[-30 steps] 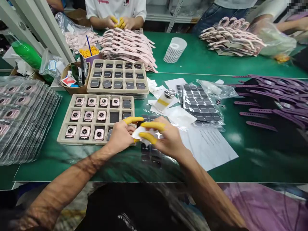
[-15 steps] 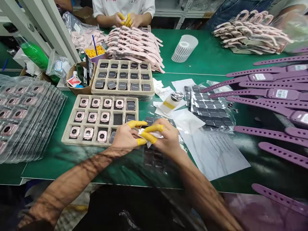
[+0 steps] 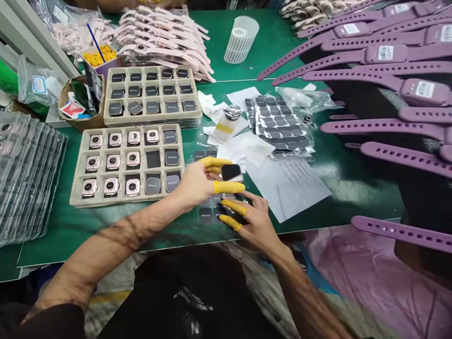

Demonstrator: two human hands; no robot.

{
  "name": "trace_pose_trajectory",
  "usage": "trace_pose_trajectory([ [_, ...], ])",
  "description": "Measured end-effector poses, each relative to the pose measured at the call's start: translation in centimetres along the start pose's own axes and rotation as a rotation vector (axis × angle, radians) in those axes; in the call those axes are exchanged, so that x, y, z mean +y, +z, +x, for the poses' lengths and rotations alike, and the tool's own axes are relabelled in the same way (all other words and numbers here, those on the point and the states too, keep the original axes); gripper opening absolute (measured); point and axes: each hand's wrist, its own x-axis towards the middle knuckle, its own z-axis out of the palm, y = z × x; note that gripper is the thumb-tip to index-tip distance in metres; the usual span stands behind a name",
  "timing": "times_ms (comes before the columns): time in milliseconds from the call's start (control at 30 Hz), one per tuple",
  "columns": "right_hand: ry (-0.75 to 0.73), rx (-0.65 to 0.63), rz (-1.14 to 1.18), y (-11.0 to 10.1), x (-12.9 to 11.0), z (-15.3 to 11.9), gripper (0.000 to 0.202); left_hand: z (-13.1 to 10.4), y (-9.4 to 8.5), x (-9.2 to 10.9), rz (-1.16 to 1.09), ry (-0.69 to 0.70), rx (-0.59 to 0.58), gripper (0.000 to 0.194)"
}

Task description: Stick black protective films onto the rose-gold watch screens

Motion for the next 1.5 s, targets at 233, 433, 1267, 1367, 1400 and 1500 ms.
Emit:
trace_pose_trajectory([
  [233, 0.133, 0.131, 0.064, 1.2, -0.1, 1.9, 0.021, 2.6, 1.9, -2.1, -0.184, -0.203, 0.033, 0.047],
  [433, 0.078, 0.214, 0.113, 0.9, -0.5, 2.9, 0.015, 2.6, 1.2, -1.7, -0.267, -0.187, 0.073, 0.047],
  [1267, 0.559, -0.025, 1.162, -0.1, -1.2, 15.6, 0.044, -1.6, -6.2, 0.4, 0.621, 0.128, 0.253, 0.054],
  [1367, 0.597, -0.063, 1.181, 0.4, -2.1, 14.7, 0.043, -1.8, -5.6, -0.1, 0.721, 0.200, 0.223, 0.052],
  [1400, 0.609, -0.070, 1.187, 0.5, -2.3, 14.7, 0.043, -1.8, -5.5, -0.1, 0.739, 0.226, 0.219, 0.051],
  [1500, 0.633, -0.061, 1.201, 0.7, -2.6, 14.6, 0.043, -1.9, -5.4, -0.2, 0.769, 0.254, 0.216, 0.049],
])
